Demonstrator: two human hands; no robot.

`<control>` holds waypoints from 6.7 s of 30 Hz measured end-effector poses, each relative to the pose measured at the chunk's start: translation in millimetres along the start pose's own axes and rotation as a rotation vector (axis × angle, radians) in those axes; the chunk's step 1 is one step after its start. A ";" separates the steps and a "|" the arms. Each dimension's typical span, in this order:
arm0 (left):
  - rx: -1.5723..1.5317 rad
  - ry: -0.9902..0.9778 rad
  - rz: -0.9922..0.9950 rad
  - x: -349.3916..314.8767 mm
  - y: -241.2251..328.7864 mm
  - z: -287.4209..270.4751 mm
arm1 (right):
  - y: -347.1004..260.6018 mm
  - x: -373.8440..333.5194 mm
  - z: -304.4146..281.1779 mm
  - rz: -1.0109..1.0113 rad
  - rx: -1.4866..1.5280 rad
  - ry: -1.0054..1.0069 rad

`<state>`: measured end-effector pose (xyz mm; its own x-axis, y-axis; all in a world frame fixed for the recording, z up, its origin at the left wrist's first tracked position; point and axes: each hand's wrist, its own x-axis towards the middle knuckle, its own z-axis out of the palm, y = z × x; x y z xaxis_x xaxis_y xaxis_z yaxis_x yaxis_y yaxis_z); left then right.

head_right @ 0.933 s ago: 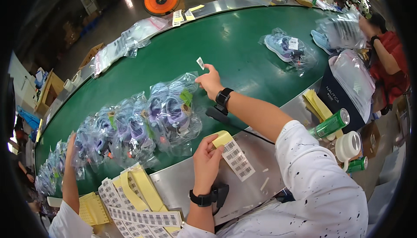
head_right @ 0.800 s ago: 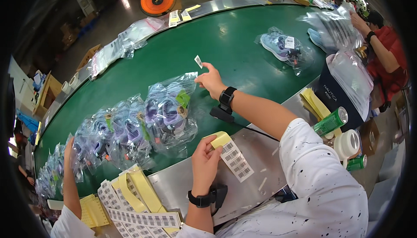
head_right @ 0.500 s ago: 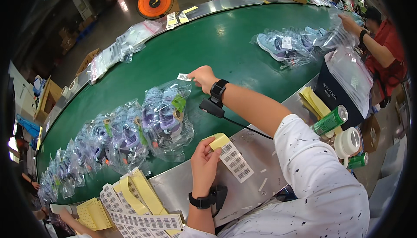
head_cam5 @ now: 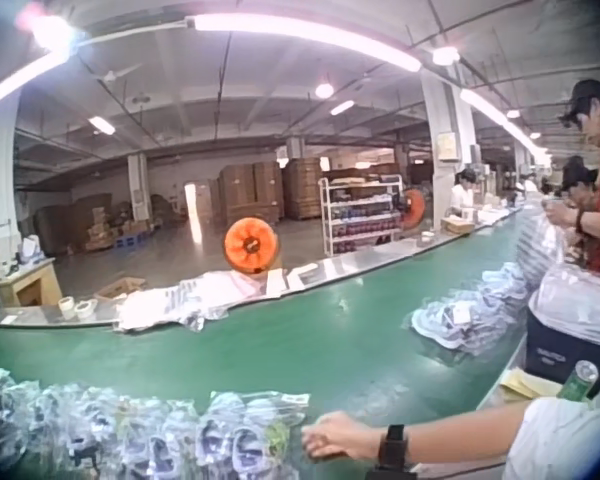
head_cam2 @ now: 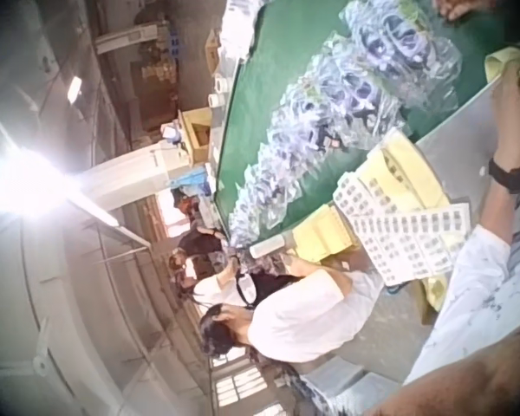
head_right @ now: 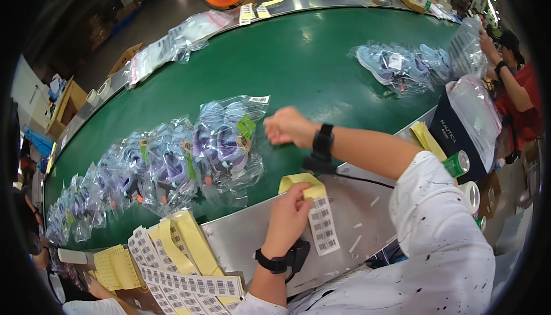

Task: The person stands at a green conveyor belt in a warehouse and applies barcode stickers to plastic bags containing shoes. They peel a label from a sheet, place it on a bag, and move the bag down the line. The process is repeated for multiple units of footwear.

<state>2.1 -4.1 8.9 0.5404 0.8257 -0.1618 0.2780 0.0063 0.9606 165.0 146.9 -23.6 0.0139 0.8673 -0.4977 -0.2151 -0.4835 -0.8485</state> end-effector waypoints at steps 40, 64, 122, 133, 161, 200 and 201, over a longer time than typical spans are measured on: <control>-0.475 0.484 0.085 3.1 12.1 2.8 | -34.4 -130.7 -1.0 -0.752 -0.669 -0.348; -0.698 0.273 0.057 4.6 19.6 3.5 | -45.8 -149.6 -22.0 -0.958 -0.712 -0.009; -0.603 0.232 0.063 7.8 -16.3 8.4 | -101.7 53.5 -6.2 -0.894 -1.201 0.162; -0.448 -0.071 -0.019 10.2 -24.5 17.8 | 6.1 48.5 85.7 -1.393 -0.955 -0.521; -0.873 0.202 -0.021 14.2 -14.2 -1.8 | -61.3 21.6 -148.1 -0.732 -0.973 0.422; -0.651 0.409 0.046 19.7 -10.9 3.3 | -45.9 90.2 -64.9 -0.309 -0.036 0.378; -0.636 0.402 0.049 20.7 -8.5 4.1 | -44.1 98.1 -63.4 -0.318 0.063 0.369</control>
<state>14.1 10.7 -3.5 0.1747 0.9749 -0.1379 -0.3170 0.1883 0.9295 237.8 245.8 -46.4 0.4312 0.8651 -0.2561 -0.2026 -0.1837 -0.9619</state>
